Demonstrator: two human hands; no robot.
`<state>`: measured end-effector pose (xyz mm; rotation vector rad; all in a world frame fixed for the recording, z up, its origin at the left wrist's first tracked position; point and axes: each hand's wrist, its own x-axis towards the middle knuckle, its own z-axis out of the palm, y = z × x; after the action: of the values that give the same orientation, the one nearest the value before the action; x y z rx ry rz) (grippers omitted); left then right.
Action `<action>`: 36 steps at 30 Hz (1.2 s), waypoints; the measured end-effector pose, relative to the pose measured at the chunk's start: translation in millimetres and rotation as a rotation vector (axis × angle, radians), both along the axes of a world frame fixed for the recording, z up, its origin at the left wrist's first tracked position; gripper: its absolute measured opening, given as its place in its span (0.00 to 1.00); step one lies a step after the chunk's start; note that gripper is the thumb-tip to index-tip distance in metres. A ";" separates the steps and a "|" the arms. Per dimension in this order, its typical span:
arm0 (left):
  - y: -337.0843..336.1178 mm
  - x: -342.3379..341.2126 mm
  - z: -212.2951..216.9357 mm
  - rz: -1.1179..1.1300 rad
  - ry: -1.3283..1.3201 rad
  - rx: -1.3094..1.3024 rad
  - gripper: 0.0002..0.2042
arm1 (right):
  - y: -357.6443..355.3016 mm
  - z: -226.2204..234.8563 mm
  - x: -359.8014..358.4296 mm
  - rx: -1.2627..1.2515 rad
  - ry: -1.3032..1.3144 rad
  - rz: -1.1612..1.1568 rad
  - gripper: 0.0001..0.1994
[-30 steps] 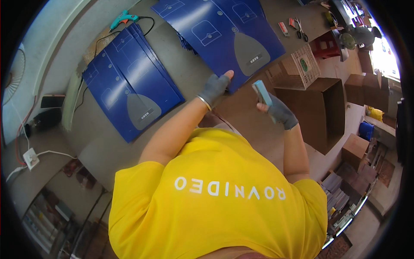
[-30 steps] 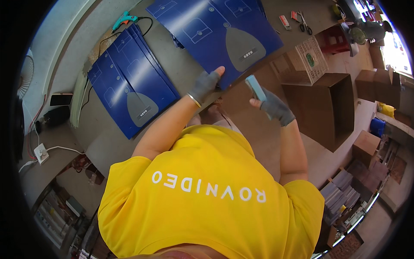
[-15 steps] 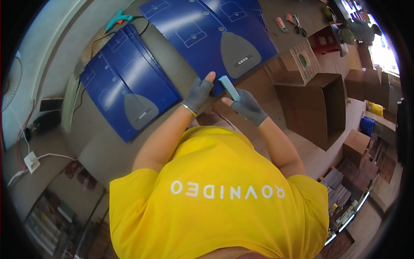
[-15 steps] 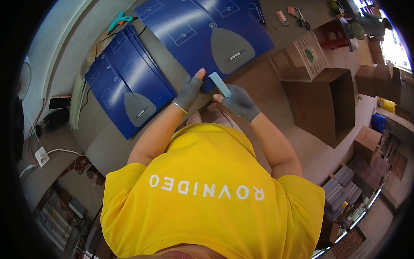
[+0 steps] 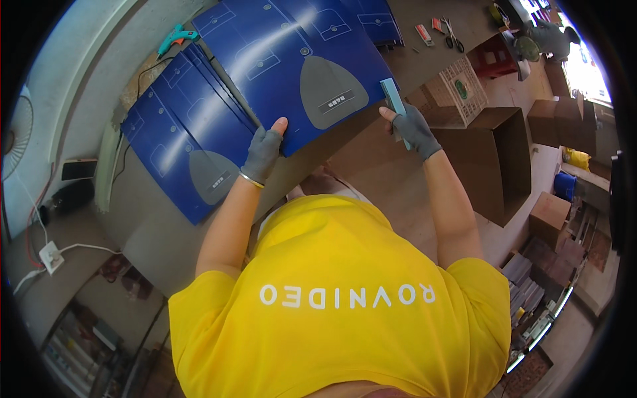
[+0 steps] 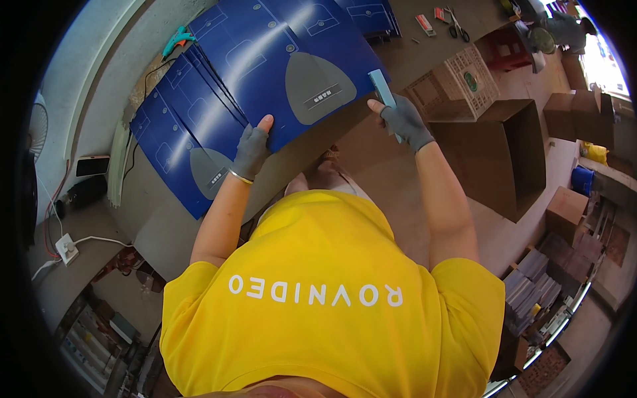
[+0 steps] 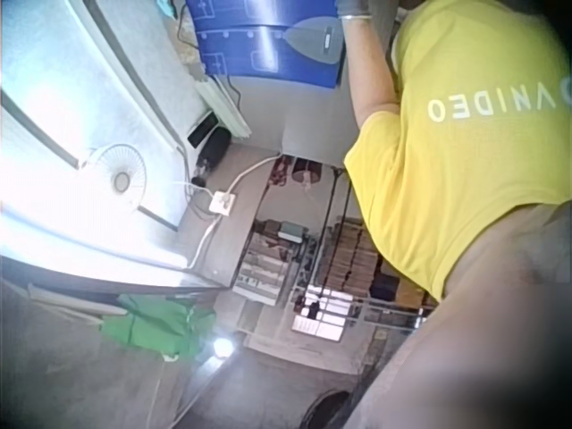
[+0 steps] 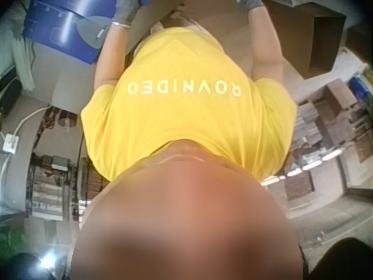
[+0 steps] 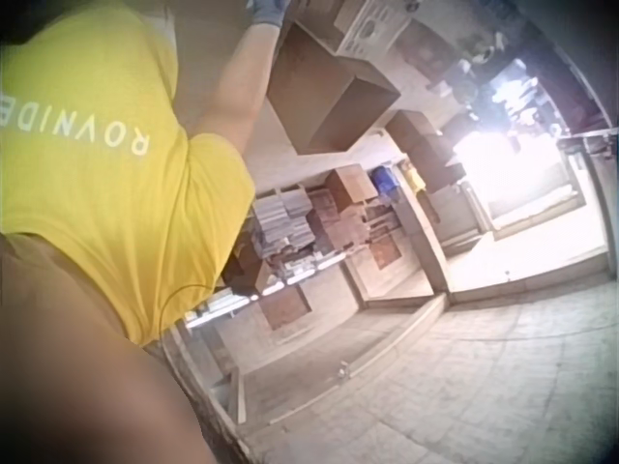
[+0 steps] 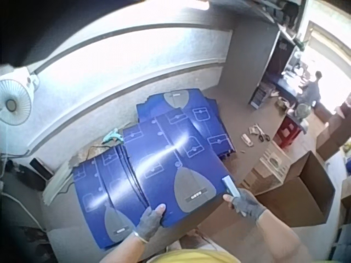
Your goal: Stapling blue cardboard folders or packaging materials.
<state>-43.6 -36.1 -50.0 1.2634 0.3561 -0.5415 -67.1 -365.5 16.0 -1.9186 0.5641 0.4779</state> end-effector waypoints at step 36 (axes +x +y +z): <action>-1.3 141.0 40.7 -0.073 -0.123 0.366 0.25 | 101.4 -3.9 0.1 0.375 -0.063 0.246 0.20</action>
<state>97.3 -37.4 -9.3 1.6608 0.3151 -0.4700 -66.9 -264.1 12.1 -1.6402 0.1794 0.6304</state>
